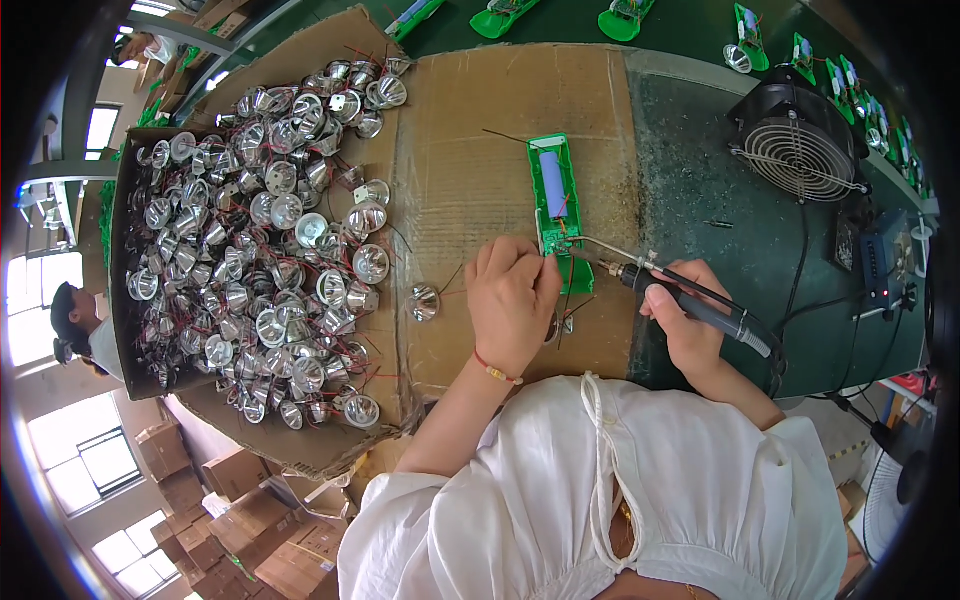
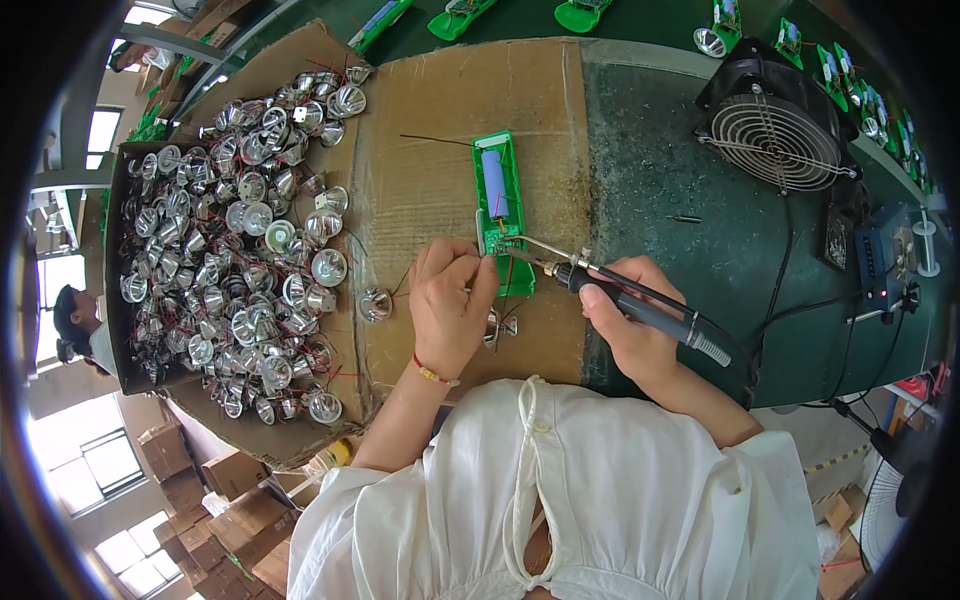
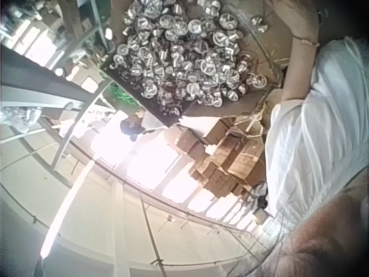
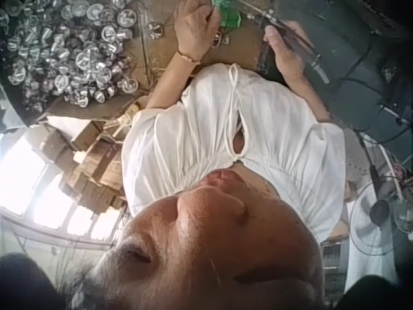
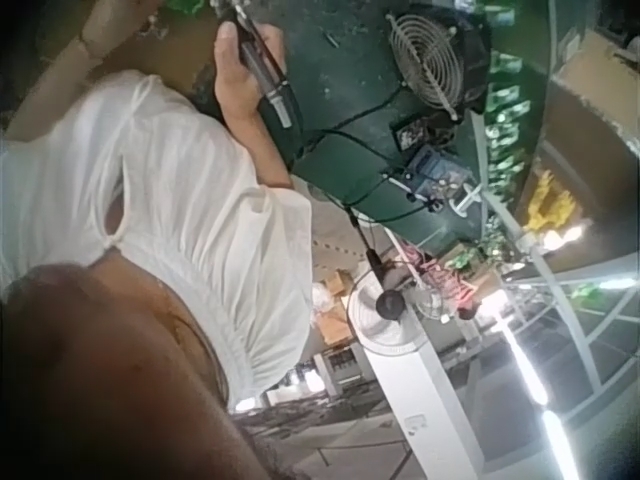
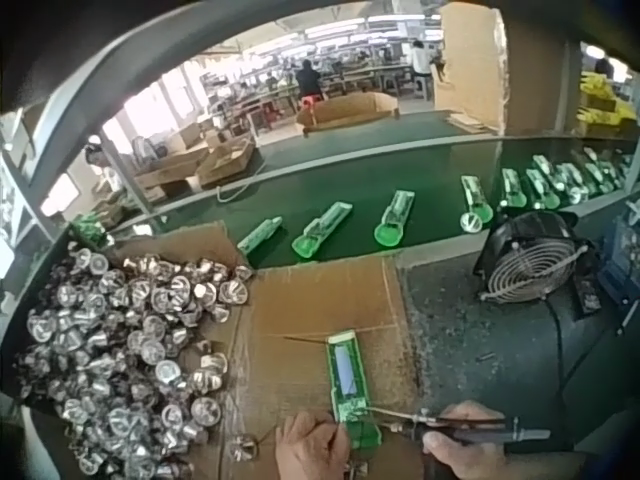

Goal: Soldering electrical wires and components onto a green plastic circuit board housing at an assembly line station.

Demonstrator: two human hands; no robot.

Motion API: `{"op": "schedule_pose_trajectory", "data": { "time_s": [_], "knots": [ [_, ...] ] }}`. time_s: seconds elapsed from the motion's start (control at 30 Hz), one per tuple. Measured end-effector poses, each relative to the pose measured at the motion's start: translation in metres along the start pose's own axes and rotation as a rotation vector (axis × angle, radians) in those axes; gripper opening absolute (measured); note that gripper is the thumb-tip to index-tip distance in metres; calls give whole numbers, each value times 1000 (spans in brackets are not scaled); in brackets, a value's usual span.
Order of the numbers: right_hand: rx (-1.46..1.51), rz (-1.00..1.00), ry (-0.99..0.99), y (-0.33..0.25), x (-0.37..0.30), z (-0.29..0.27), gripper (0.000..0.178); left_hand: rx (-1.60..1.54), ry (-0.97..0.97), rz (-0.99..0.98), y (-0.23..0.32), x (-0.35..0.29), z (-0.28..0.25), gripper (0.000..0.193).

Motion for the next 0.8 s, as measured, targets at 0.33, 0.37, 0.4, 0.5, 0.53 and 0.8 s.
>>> {"op": "schedule_pose_trajectory", "data": {
  "time_s": [0.33,0.37,0.4,0.5,0.53,0.8],
  "knots": [
    [-52,21,-8,-3,2,3,13,-73,-34,-125,-5,2,4,13],
    [-54,22,-7,-3,2,3,13,-75,-35,-126,-5,1,4,13],
    [-63,-2,-6,-6,4,4,13,-97,-44,-138,-7,2,4,14],
    [-158,-85,-22,-13,3,5,13,-111,-59,-156,-11,-1,7,14],
    [-244,-144,-40,-18,2,7,14,-104,-65,-162,-13,-2,9,14],
    [-169,-240,-50,-19,5,-1,15,-88,-54,-141,-15,8,11,14]
  ]
}}
Point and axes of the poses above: each hand's wrist, its own x-axis towards the middle knuckle, its own z-axis out of the palm, y = z × x, the point moved 8 cm from there along x, towards the middle knuckle, and after that the axes turned 4 degrees about y, right-handed, at the moved point
